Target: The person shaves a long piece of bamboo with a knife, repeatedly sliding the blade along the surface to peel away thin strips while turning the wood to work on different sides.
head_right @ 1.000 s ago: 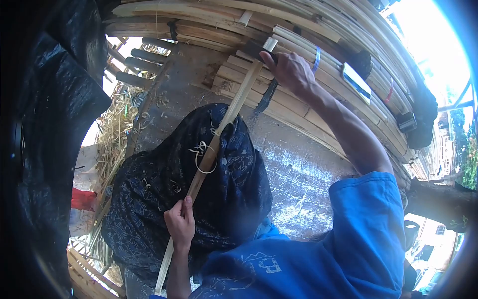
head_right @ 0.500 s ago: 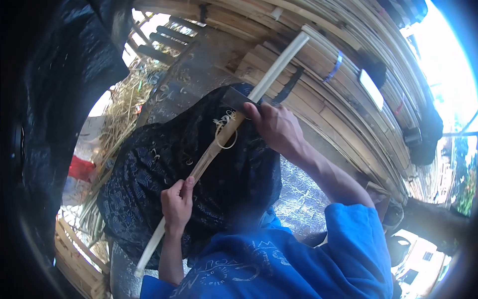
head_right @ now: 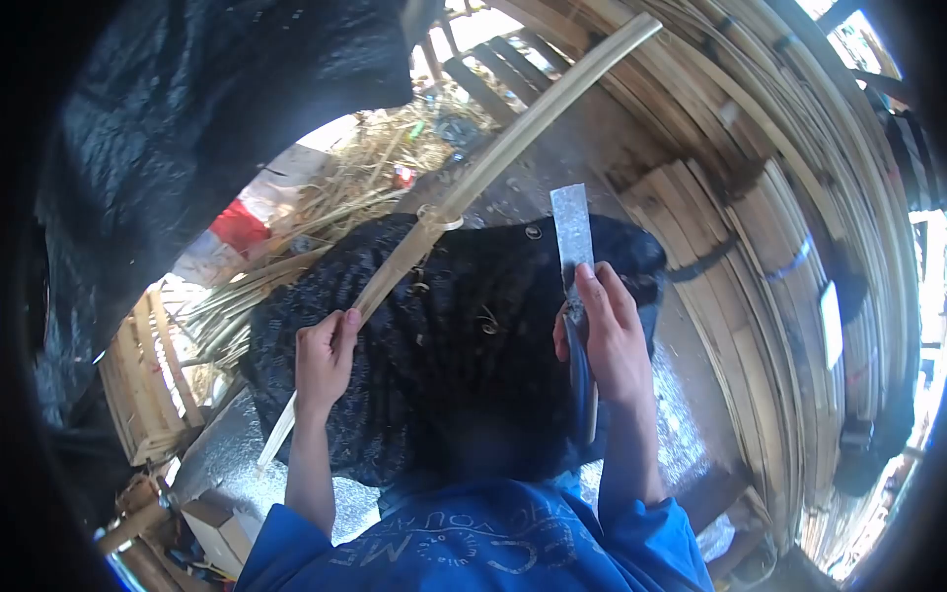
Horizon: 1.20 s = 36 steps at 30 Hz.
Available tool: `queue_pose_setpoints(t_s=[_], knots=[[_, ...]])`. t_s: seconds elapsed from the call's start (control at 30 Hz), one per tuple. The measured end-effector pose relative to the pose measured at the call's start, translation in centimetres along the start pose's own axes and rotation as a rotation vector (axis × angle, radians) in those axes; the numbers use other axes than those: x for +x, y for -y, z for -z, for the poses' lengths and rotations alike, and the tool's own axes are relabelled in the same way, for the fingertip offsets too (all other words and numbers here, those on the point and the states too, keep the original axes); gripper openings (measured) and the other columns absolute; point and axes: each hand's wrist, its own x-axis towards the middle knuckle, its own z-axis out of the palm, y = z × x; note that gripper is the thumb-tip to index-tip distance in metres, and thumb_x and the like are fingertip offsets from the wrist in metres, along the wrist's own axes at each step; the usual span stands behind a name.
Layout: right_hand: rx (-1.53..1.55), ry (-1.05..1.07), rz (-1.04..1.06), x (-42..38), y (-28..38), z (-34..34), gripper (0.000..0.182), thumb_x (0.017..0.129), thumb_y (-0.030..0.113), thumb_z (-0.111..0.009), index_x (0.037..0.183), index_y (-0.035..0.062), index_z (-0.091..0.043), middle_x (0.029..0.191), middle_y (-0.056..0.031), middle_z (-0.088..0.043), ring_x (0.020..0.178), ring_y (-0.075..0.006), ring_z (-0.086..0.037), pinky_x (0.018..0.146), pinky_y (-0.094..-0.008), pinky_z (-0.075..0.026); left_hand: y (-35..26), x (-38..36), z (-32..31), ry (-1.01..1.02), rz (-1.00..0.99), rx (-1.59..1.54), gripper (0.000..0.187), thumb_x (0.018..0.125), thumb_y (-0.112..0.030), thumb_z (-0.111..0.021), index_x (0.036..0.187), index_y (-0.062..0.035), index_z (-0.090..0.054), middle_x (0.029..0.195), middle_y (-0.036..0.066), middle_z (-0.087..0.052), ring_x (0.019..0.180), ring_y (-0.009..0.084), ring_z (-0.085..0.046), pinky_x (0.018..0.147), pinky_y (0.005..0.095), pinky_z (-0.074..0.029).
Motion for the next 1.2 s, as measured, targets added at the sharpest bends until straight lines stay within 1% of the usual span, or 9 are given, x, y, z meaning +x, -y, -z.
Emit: queue_pose_setpoints(t_s=[0.17, 0.37, 0.43, 0.5, 0.63, 0.83, 0.9, 0.97, 1.2], knots=[[0.345, 0.262, 0.018, 1.1, 0.1, -3.0, 0.029, 0.099, 0.029, -0.047, 0.11, 0.0021, -0.048, 0.076, -0.0084, -0.059, 0.064, -0.0136, -0.06, 0.055, -0.0245, -0.047, -0.2, -0.8, 1.2, -0.095, 0.01, 0.213, 0.039, 0.095, -0.031, -0.055, 0.067, -0.0036, -0.056, 0.049, 0.013, -0.048, 0.042, 0.029, -0.052, 0.043, 0.0366, -0.038], [-0.23, 0.468, 0.451, 1.0, 0.9, -6.1, 0.021, 0.094, 0.012, -0.055, 0.111, 0.001, -0.05, 0.075, -0.0084, -0.061, 0.067, -0.014, -0.062, 0.059, -0.0317, -0.049, -1.0, -2.1, 3.0, -0.154, 0.063, 0.319, 0.041, 0.095, -0.031, -0.054, 0.067, -0.0017, -0.055, 0.049, 0.014, -0.05, 0.044, 0.0308, -0.051, 0.045, 0.0368, -0.038], [-0.524, 0.683, 0.515, 2.2, 0.1, -7.5, 0.012, 0.091, 0.011, -0.055, 0.097, 0.0012, -0.05, 0.071, -0.0223, -0.061, 0.069, -0.0396, -0.064, 0.061, -0.0447, -0.049, -1.6, -2.5, 3.8, -0.154, 0.181, 0.306, 0.043, 0.095, -0.031, -0.054, 0.065, -0.0005, -0.054, 0.051, 0.015, -0.051, 0.045, 0.0323, -0.052, 0.046, 0.0372, -0.038], [-0.632, 0.401, 0.881, 5.9, -2.5, -8.8, 0.016, 0.093, 0.014, -0.053, 0.098, 0.001, -0.046, 0.068, -0.0237, -0.06, 0.071, -0.0451, -0.061, 0.059, -0.0496, -0.046, -1.8, -3.0, 4.4, -0.141, 0.242, 0.302, 0.047, 0.096, -0.034, -0.052, 0.065, 0.0003, -0.055, 0.053, 0.018, -0.052, 0.048, 0.0356, -0.053, 0.049, 0.041, -0.04], [-0.527, -0.049, 0.583, 10.4, -0.3, -8.5, 0.018, 0.095, 0.016, -0.049, 0.1, 0.0016, -0.039, 0.067, -0.021, -0.06, 0.057, -0.0392, -0.06, 0.053, -0.045, -0.049, -0.1, -4.5, 5.1, -0.147, 0.354, 0.537, 0.051, 0.097, -0.04, -0.046, 0.069, 0.0008, -0.058, 0.056, 0.021, -0.054, 0.055, 0.0402, -0.054, 0.056, 0.0472, -0.04], [-0.506, 0.805, 0.259, 4.3, -0.8, -10.7, 0.018, 0.095, 0.018, -0.05, 0.1, 0.0011, -0.045, 0.068, -0.0162, -0.061, 0.058, -0.0248, -0.065, 0.052, -0.0375, -0.048, -0.4, -5.4, 4.4, -0.195, 0.446, 0.331, 0.051, 0.097, -0.041, -0.047, 0.07, 0.0003, -0.06, 0.058, 0.02, -0.055, 0.055, 0.0395, -0.055, 0.056, 0.0461, -0.04], [-0.716, 0.362, 0.653, 7.9, -3.4, -11.2, 0.017, 0.095, 0.018, -0.05, 0.099, 0.0024, -0.045, 0.068, -0.0163, -0.06, 0.06, -0.0209, -0.065, 0.052, -0.0361, -0.05, -0.5, -6.0, 4.7, -0.202, 0.45, 0.412, 0.049, 0.097, -0.039, -0.048, 0.07, 0.0002, -0.06, 0.057, 0.02, -0.055, 0.054, 0.0388, -0.054, 0.054, 0.045, -0.04], [-0.335, 0.102, 0.242, 10.6, -2.7, -10.8, 0.02, 0.098, 0.024, -0.048, 0.101, 0.0041, -0.046, 0.069, -0.0056, -0.057, 0.048, -0.0129, -0.055, 0.042, -0.0286, -0.045, -0.4, -6.6, 5.2, -0.242, 0.415, 0.461, 0.047, 0.096, -0.036, -0.05, 0.068, 0.0003, -0.058, 0.054, 0.019, -0.052, 0.049, 0.0379, -0.051, 0.05, 0.0434, -0.038], [0.207, 0.21, -0.009, 8.0, 1.9, -5.9, 0.022, 0.097, 0.027, -0.051, 0.106, 0.0074, -0.049, 0.07, -0.0065, -0.058, 0.05, -0.0124, -0.055, 0.043, -0.0256, -0.045, 1.6, -6.9, 5.6, -0.265, 0.213, 0.259, 0.04, 0.096, -0.026, -0.054, 0.065, -0.0009, -0.053, 0.046, 0.012, -0.041, 0.037, 0.0219, -0.039, 0.041, 0.0348, -0.03]])
